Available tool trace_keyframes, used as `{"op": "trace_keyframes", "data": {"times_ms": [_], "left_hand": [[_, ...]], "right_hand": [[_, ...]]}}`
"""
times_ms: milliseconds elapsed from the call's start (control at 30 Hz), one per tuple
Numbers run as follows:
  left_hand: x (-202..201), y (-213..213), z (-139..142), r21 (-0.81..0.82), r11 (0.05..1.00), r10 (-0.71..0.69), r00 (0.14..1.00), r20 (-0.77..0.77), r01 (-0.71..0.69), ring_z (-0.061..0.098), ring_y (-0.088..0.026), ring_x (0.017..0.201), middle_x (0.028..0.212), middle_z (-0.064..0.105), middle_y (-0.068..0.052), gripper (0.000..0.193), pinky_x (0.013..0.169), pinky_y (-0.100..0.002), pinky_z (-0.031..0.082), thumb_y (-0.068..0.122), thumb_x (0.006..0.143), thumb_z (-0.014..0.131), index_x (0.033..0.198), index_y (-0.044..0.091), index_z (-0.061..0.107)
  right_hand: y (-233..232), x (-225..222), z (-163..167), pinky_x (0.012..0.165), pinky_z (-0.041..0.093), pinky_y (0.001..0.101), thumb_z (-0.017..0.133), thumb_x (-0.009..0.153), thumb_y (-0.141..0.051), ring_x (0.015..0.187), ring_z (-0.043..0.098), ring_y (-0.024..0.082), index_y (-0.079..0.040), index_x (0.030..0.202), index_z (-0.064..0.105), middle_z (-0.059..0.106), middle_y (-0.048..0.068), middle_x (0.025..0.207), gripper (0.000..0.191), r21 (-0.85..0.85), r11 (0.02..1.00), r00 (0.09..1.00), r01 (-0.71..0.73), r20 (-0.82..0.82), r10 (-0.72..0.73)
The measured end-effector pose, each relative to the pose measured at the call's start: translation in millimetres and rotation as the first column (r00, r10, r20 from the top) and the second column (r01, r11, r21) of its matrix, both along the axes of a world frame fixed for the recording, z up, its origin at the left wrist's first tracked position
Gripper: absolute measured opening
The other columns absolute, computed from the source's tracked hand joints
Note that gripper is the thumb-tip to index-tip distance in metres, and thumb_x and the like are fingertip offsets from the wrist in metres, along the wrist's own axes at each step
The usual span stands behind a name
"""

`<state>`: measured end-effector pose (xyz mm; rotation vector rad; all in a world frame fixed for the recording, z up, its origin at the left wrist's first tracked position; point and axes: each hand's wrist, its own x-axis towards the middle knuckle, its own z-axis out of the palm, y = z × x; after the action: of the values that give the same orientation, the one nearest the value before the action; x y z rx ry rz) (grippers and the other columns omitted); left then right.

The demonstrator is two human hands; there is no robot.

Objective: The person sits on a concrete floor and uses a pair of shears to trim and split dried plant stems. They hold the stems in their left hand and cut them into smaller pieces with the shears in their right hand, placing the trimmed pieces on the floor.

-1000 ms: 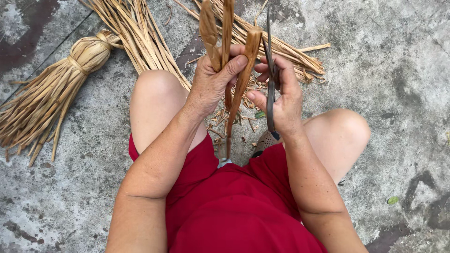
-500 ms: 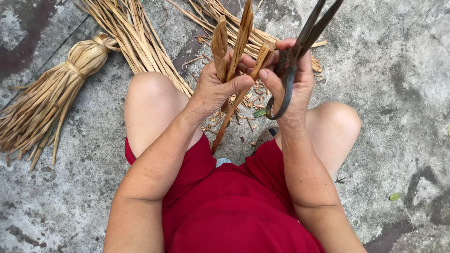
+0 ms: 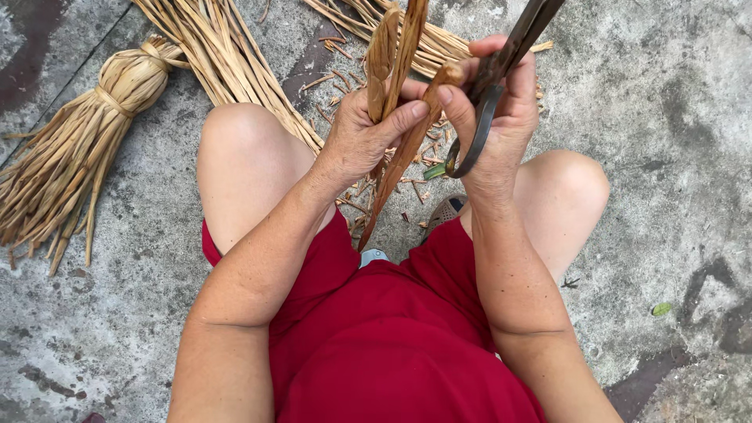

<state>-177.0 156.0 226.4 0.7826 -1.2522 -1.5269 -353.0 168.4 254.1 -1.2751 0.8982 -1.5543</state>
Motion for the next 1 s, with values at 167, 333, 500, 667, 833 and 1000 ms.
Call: {"op": "trace_keyframes", "data": {"times_ms": [167, 333, 500, 667, 833, 1000], "left_hand": [[10, -7, 2, 0.029, 0.989, 0.144, 0.989, -0.041, -0.143, 0.060, -0.003, 0.069, 0.085, 0.070, 0.003, 0.021, 0.059, -0.019, 0.050, 0.024, 0.103, 0.071, 0.118, 0.010, 0.072], [17, -10, 6, 0.018, 0.989, 0.146, 0.978, -0.149, -0.145, 0.059, -0.004, 0.072, 0.087, 0.066, 0.003, 0.022, 0.063, -0.020, 0.050, 0.026, 0.102, 0.075, 0.115, 0.009, 0.069], [19, -7, 7, -0.007, 0.997, 0.074, 0.995, -0.067, -0.075, 0.063, -0.004, 0.071, 0.085, 0.067, 0.004, 0.024, 0.062, -0.019, 0.054, 0.029, 0.100, 0.075, 0.109, 0.010, 0.064], [24, -10, 8, -0.005, 0.990, 0.134, 0.969, -0.209, -0.138, 0.060, -0.004, 0.072, 0.088, 0.066, 0.003, 0.020, 0.062, -0.019, 0.052, 0.023, 0.103, 0.073, 0.114, 0.009, 0.064], [27, -12, 8, 0.005, 0.976, 0.210, 0.935, -0.287, -0.217, 0.058, -0.004, 0.072, 0.092, 0.066, 0.003, 0.021, 0.061, -0.019, 0.048, 0.016, 0.103, 0.075, 0.118, 0.009, 0.062], [22, -11, 9, -0.013, 0.971, 0.228, 0.945, -0.233, -0.237, 0.057, -0.002, 0.073, 0.093, 0.065, 0.004, 0.024, 0.063, -0.018, 0.047, 0.015, 0.104, 0.075, 0.123, 0.008, 0.063]], "right_hand": [[-4, -3, 3, 0.091, 0.055, 0.0227, 0.089, 0.096, -0.016, 0.101, 0.064, 0.010, -0.010, 0.142, 0.052, 0.068, 0.003, 0.116, 0.060, 0.017, 0.999, 0.982, -0.046, -0.180, 0.049], [3, 8, -3, 0.097, 0.057, 0.0248, 0.091, 0.092, -0.020, 0.105, 0.064, 0.010, -0.008, 0.145, 0.051, 0.069, 0.005, 0.123, 0.067, 0.025, 0.998, 0.930, -0.061, -0.362, 0.066], [4, 12, -7, 0.081, 0.054, 0.0212, 0.091, 0.096, -0.018, 0.092, 0.062, 0.008, -0.008, 0.143, 0.054, 0.069, 0.005, 0.114, 0.061, 0.079, 0.995, 0.974, -0.057, -0.213, 0.073], [3, 14, -4, 0.083, 0.055, 0.0230, 0.089, 0.093, -0.018, 0.094, 0.062, 0.009, -0.009, 0.141, 0.055, 0.069, 0.005, 0.114, 0.059, 0.134, 0.991, 0.940, 0.006, -0.338, 0.040], [9, 24, -4, 0.095, 0.058, 0.0284, 0.090, 0.093, -0.022, 0.106, 0.065, 0.014, -0.008, 0.146, 0.052, 0.067, 0.007, 0.122, 0.067, 0.096, 0.993, 0.876, -0.066, -0.472, 0.104], [9, 30, -3, 0.098, 0.058, 0.0306, 0.090, 0.091, -0.025, 0.111, 0.069, 0.015, -0.006, 0.146, 0.051, 0.069, 0.008, 0.125, 0.070, 0.091, 0.994, 0.848, -0.064, -0.520, 0.102]]}}
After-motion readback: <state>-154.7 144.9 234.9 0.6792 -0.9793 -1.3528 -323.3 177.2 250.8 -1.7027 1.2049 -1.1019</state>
